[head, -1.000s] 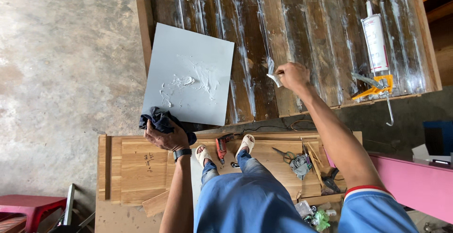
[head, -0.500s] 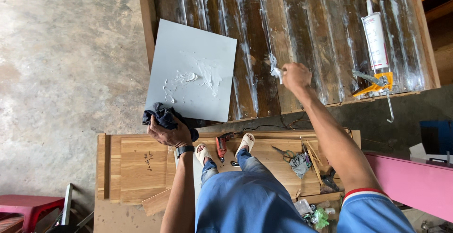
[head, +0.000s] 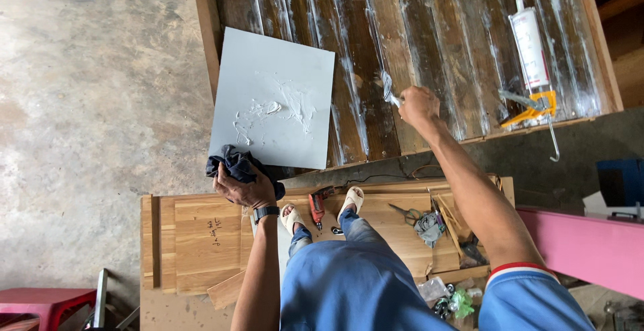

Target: The person uses a putty knife to scoop white filler from a metal sheet and applies it into the gaps between wooden planks on a workbench. They repeatedly spread and smooth the filler along the seams, occasionally wiping the tool on a cloth.

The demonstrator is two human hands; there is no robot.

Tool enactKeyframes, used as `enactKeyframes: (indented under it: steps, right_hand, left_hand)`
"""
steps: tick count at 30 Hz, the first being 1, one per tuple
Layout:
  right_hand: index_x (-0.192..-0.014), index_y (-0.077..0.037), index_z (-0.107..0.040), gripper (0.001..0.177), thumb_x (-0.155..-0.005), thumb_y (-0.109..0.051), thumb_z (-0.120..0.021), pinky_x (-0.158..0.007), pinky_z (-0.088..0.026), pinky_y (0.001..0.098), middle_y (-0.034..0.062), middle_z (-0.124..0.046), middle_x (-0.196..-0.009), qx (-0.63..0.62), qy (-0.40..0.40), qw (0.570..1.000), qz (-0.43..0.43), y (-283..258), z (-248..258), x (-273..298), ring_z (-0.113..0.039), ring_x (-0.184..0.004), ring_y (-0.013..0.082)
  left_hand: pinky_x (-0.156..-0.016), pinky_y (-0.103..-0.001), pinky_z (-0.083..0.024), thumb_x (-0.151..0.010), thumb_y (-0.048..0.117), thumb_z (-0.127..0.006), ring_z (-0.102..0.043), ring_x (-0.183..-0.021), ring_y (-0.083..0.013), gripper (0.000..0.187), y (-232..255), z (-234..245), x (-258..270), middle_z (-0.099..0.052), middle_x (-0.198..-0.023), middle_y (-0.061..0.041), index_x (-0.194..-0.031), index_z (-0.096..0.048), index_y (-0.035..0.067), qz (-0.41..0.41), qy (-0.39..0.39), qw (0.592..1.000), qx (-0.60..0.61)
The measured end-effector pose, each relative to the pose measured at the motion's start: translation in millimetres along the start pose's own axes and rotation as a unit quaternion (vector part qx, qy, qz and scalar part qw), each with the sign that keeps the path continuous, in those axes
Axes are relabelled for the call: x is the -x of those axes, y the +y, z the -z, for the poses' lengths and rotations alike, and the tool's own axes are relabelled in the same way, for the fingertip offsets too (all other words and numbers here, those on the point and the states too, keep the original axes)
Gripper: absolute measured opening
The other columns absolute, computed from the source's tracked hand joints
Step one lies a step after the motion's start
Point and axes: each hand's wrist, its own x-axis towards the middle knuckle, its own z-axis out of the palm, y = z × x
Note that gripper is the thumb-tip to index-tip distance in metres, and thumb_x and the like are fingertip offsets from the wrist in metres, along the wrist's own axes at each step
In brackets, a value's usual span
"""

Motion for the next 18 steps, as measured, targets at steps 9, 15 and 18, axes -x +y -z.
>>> enactKeyframes:
  steps: [9, 15, 18]
  right_hand:
    - [-0.069, -0.012, -0.068, 0.018, -0.086, -0.006, -0.064, -0.057, -0.047, 0.0385, 0.0066, -0.064, -0.062, 0.078, -0.058, 0.994, 0.041, 5.3, 6.3, 12.0, -0.069, -0.063, 0.024]
    - [-0.079, -0.008, -0.08, 0.022, -0.086, -0.013, -0.06, -0.06, -0.056, 0.0473, 0.0159, -0.073, -0.072, 0.1, -0.098, 0.989, 0.043, -3.9, -13.6, -4.5, -0.076, -0.077, 0.0376]
    - [-0.091, -0.004, -0.08, 0.022, -0.085, -0.014, -0.061, -0.069, -0.061, 0.0461, 0.0167, -0.076, -0.086, 0.119, -0.151, 0.981, -0.036, -24.6, 6.5, 6.5, -0.077, -0.088, 0.0346]
  left_hand:
    - [-0.098, -0.05, -0.048, -0.086, 0.023, -0.077, -0.059, -0.113, -0.0451, 0.055, 6.1, 7.8, -3.3, -0.055, -0.123, -0.022, -0.136, -0.058, 0.009, -0.012, -0.014, 1.0, 0.017]
    - [-0.098, -0.05, -0.048, -0.087, 0.023, -0.077, -0.06, -0.113, -0.0447, 0.057, 3.7, 10.0, -4.1, -0.055, -0.122, -0.021, -0.137, -0.057, 0.008, -0.02, -0.028, 0.999, 0.022]
    - [-0.1, -0.051, -0.046, -0.084, 0.022, -0.078, -0.058, -0.115, -0.0457, 0.059, 2.4, 8.2, -2.4, -0.054, -0.125, -0.022, -0.137, -0.057, 0.009, -0.008, -0.027, 0.999, 0.023]
